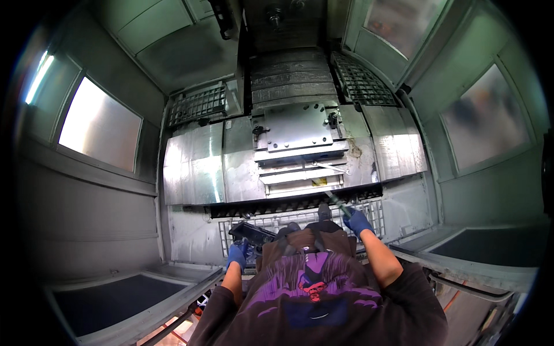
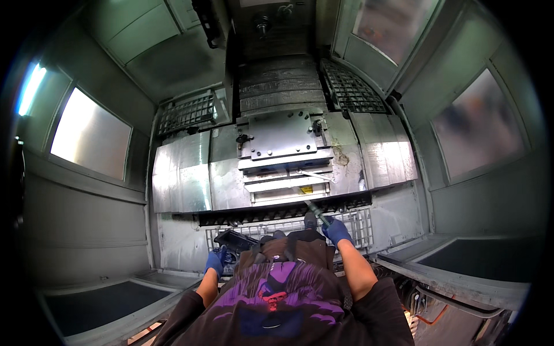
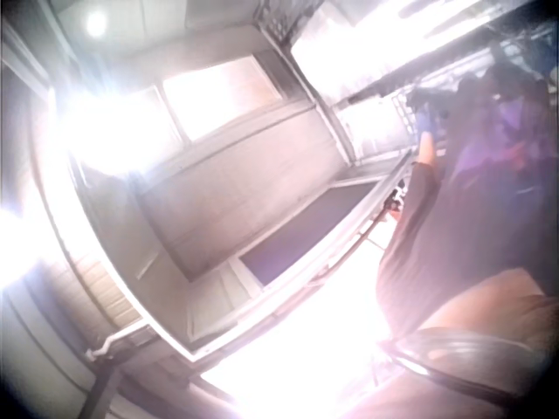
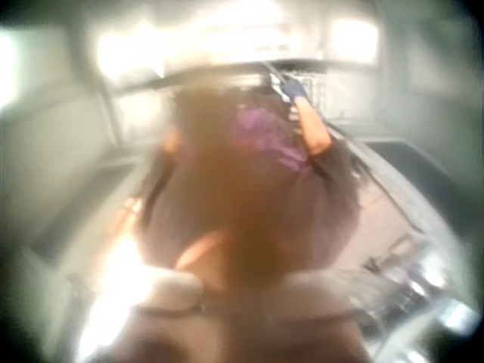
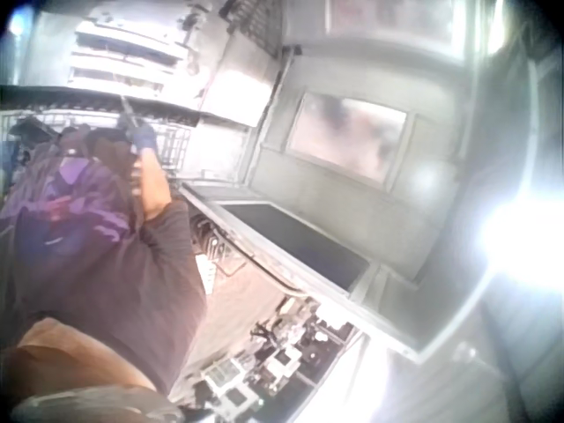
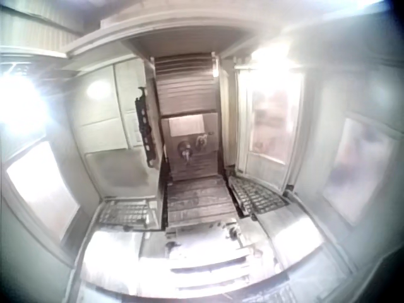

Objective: The person opens the machine doors, picks up a metal housing from a stack, and places it onto a fixture inside the machine. The person uses a wrench to tighten bolts on the part and then cleans the machine's workspace with a handheld air nozzle.

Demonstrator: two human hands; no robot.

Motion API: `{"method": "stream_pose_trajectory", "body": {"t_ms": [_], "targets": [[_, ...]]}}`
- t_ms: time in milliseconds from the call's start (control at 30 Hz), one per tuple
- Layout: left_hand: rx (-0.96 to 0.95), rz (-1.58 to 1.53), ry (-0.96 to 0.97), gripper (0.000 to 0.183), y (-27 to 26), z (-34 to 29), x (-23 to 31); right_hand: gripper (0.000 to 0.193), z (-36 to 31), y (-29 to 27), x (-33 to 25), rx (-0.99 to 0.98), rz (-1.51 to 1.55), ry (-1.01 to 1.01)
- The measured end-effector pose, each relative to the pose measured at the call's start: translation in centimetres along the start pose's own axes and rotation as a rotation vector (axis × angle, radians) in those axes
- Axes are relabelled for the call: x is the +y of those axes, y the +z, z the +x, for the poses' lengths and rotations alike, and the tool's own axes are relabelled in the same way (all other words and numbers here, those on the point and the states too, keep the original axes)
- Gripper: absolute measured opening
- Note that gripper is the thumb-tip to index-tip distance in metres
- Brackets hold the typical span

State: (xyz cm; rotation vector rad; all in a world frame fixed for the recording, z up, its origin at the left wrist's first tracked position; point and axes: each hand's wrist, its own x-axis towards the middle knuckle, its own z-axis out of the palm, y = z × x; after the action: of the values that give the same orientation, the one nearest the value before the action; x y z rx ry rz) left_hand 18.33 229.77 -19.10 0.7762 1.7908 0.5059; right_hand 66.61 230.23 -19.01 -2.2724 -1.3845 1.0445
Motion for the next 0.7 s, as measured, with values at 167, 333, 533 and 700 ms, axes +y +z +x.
{"method": "stream_pose_trajectory", "body": {"t_ms": [167,333,533,700], "targets": [[-0.049,0.111,-0.029,0.03,0.1,4.4,-7.8,0.03,0.1,-1.6,-0.9,0.051,0.258,0.238],[-0.029,0.078,-0.171,0.02,0.3,2.1,-6.5,0.028,0.0,-0.7,-1.2,-0.152,-0.196,-0.083],[0.005,0.214,-0.235,0.028,0.3,1.0,-4.8,0.033,0.3,0.4,-0.9,-0.275,0.21,0.01],[-0.011,-0.003,-0.232,0.025,-0.2,2.3,-6.6,0.036,-0.6,-1.1,-7.4,-0.31,0.119,0.085]]}}
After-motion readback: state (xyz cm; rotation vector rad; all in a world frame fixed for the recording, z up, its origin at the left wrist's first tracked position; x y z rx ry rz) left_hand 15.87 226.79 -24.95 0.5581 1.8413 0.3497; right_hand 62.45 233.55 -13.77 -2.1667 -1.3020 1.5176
